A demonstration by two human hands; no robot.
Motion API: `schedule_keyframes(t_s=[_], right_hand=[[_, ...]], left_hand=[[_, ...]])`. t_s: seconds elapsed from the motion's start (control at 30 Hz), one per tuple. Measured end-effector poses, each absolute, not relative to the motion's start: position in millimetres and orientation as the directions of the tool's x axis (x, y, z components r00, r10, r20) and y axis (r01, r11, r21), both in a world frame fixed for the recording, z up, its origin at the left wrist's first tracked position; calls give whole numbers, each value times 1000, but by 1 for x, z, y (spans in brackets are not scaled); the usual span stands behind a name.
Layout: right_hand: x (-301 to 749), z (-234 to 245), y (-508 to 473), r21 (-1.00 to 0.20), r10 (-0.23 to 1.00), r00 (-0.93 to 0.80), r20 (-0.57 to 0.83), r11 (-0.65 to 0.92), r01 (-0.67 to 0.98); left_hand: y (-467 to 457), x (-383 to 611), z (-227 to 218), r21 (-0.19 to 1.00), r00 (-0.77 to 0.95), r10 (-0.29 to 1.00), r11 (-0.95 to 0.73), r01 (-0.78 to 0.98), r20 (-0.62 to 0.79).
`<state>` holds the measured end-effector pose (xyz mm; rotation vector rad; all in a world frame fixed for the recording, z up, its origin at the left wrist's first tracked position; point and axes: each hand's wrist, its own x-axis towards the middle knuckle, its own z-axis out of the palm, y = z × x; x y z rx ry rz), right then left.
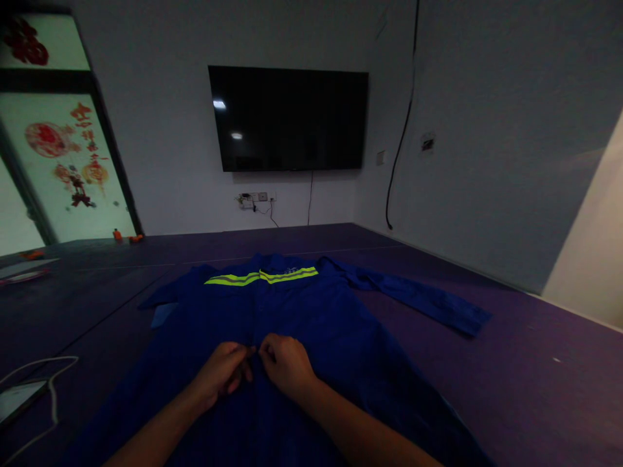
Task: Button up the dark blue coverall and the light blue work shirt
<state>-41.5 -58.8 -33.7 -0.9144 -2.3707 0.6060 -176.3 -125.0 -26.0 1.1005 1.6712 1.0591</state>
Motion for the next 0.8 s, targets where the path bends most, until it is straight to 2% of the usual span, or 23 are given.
schedule_keyframes(t_s=[0.27,0.8], right_hand=[[-41,-34,-59,-571,696,-633,339,687,449],[-40,-30,-62,-560,698,-639,324,686,466]], left_hand=[[-124,-176,-25,958,-224,946,263,117,-232],[-124,-176,-22,951,-248,932,294,95,-263]])
